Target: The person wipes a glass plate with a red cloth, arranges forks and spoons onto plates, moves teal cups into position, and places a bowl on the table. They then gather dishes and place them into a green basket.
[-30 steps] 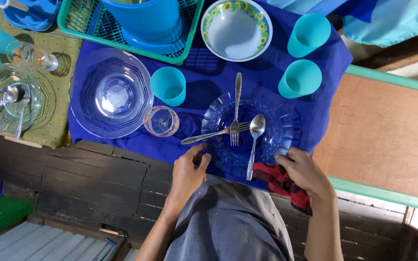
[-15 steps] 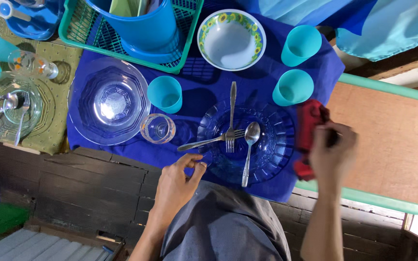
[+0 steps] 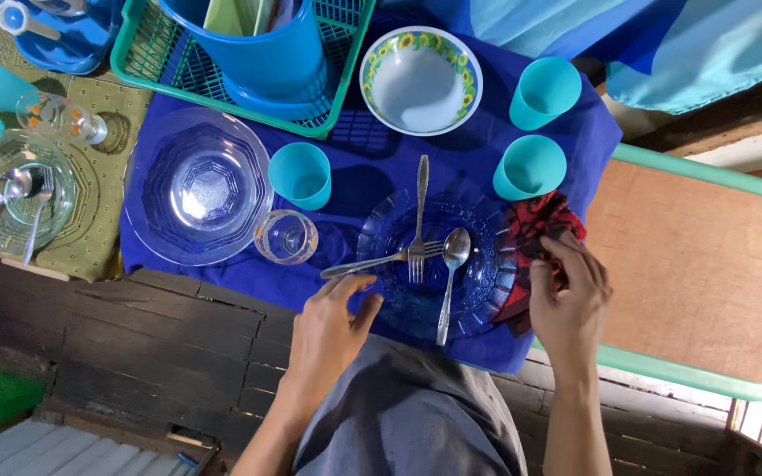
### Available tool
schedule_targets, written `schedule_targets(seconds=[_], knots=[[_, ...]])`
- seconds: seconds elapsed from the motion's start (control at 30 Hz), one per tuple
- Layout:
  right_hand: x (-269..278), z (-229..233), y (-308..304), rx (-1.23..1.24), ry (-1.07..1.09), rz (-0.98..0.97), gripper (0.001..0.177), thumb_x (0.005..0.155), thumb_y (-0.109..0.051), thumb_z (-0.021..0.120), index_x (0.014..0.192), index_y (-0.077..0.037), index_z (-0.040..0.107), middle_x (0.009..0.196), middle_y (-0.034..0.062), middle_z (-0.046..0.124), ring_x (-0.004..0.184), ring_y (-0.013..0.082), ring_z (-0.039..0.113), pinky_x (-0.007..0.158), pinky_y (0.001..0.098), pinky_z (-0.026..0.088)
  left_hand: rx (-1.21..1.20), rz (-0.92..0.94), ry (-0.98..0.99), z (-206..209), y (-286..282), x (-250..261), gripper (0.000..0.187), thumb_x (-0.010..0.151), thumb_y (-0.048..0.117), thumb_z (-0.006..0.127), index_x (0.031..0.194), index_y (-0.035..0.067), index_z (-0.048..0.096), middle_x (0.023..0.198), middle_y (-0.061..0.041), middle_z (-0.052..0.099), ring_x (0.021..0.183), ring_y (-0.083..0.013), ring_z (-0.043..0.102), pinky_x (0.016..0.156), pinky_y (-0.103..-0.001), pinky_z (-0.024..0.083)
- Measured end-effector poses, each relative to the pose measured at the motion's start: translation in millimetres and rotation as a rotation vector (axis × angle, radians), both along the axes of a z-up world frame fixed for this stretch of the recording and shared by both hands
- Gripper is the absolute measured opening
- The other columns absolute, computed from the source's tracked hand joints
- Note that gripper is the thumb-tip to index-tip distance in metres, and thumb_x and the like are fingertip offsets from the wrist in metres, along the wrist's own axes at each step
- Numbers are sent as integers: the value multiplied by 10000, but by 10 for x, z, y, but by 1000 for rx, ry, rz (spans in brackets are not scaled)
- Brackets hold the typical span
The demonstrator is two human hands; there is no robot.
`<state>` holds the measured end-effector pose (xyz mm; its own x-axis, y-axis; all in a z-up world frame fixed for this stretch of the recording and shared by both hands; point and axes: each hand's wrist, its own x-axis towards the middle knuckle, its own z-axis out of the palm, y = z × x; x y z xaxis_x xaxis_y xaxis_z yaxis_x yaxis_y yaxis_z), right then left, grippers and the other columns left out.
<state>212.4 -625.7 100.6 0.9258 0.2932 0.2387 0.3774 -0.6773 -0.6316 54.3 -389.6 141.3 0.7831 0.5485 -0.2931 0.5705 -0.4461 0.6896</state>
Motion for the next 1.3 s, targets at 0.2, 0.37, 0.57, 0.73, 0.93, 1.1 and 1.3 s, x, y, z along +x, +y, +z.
schedule_targets(seconds=[0.2,0.37,0.57,0.73,0.93,1.1,1.3], knots=[[-318,209,408,-120,458,-11,237,829,-311,784,956,-112,760,874,117,772,724,293,759,690,427,580,262,-193,-111,-234,-17,266,275,876,220,728,1138,137,729,1070,-85,720,829,-338,727,680,-459,570],[-341,171,637,-439,487,73,366,835,-485,739,896,-129,803,774,160,760,746,365,737,706,473,568,364,-293,48,-432,23,467,218,852,183,724,1049,91,711,1016,-116,706,819,-355,729,653,-482,573],[-346,38,637,-533,516,119,349,846,-475,722,869,-141,820,800,162,752,774,375,729,735,478,567,492,-320,86,-649,89,543,99,852,139,717,939,91,712,933,-123,723,787,-354,735,635,-469,581],[-336,-80,589,-454,604,90,325,842,-425,717,864,-112,801,765,136,758,762,350,743,733,461,576,535,-366,150,-752,117,525,90,827,72,693,915,84,711,918,-124,732,794,-343,742,631,-452,588],[-270,-137,436,-259,472,142,226,960,-299,628,1000,-81,672,751,158,745,752,364,737,732,476,567,595,-386,183,-819,131,462,94,805,66,698,898,82,707,927,-132,734,801,-335,746,632,-431,595],[-23,-97,559,-159,352,282,184,1053,-189,540,1183,-60,534,820,178,714,793,390,718,731,496,530,540,-378,185,-764,122,460,74,865,145,717,902,82,708,925,-132,734,809,-335,741,623,-435,588],[275,-97,982,-111,208,567,336,841,-94,630,1159,-184,689,958,74,764,860,300,743,732,428,587,498,-331,158,-653,105,421,202,834,252,766,950,94,716,949,-119,732,810,-350,729,626,-458,579]])
